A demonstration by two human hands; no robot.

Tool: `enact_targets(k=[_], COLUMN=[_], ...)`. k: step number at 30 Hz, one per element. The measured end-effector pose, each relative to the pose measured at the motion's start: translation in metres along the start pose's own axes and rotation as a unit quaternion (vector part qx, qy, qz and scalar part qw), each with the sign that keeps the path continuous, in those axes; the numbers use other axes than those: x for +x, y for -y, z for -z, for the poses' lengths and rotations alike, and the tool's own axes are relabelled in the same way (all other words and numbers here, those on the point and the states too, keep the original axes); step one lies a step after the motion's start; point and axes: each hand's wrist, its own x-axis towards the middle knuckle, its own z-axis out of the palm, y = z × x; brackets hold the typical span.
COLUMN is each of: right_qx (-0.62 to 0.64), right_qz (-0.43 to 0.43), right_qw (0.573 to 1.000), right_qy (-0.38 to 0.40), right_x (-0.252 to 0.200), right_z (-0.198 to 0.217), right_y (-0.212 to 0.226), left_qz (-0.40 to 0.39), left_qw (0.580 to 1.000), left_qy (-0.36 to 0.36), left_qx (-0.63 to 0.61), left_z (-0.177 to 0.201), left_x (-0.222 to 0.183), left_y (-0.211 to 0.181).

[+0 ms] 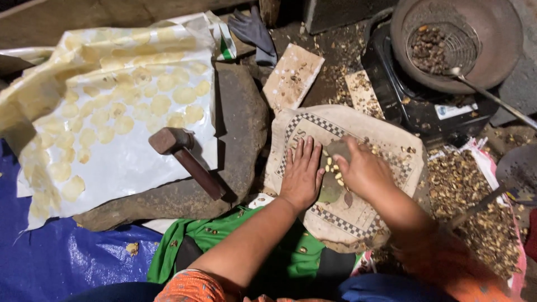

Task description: Roast seeds in a pan, crack their shells with a stone, and flatten the kernels with a mallet.

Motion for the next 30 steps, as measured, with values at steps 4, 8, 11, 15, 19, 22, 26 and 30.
enact_targets(k=[4, 8, 11, 15, 19, 22, 26, 30], right_qx=[-0.043, -0.128, 0.023, -0.014, 0.006, 0.008, 0.003, 0.089], right_qz=[-0.005, 0.048, -0.014, -0.063, -0.132, -0.149, -0.140, -0.059], right_qw=[0.999, 0.990, 0.999, 0.996, 0.990, 0.989, 0.990, 0.993], right_qy=[0.026, -0.034, 0.033, -0.059, -0.046, -0.014, -0.023, -0.057], right_x=[0.002, -0.013, -0.033, -0.035, -0.043, -0.049, -0.034, -0.023], right_z=[0.001, -0.010, 0.051, 0.017, -0.010, -0.010, -0.009, 0.023], right_y=[0.009, 0.019, 0.025, -0.041, -0.080, -0.079, -0.073, -0.035], left_qz=[0.004, 0.015, -0.035, -0.118, -0.152, -0.125, 0.024, 0.057], left_qw=[1.000, 0.999, 0.999, 0.986, 0.977, 0.980, 0.996, 0.994], left_qy=[0.016, 0.048, -0.037, -0.112, -0.131, -0.137, -0.067, -0.017], left_qx=[0.021, 0.012, 0.000, 0.026, 0.079, 0.067, 0.060, 0.094], left_z=[0.004, 0.012, 0.011, -0.005, -0.019, -0.021, -0.037, -0.025], left_x=[0.005, 0.001, 0.003, 0.006, 0.019, 0.032, 0.068, 0.077], left_y=[0.000, -0.005, 0.000, 0.004, 0.006, -0.001, -0.003, -0.010])
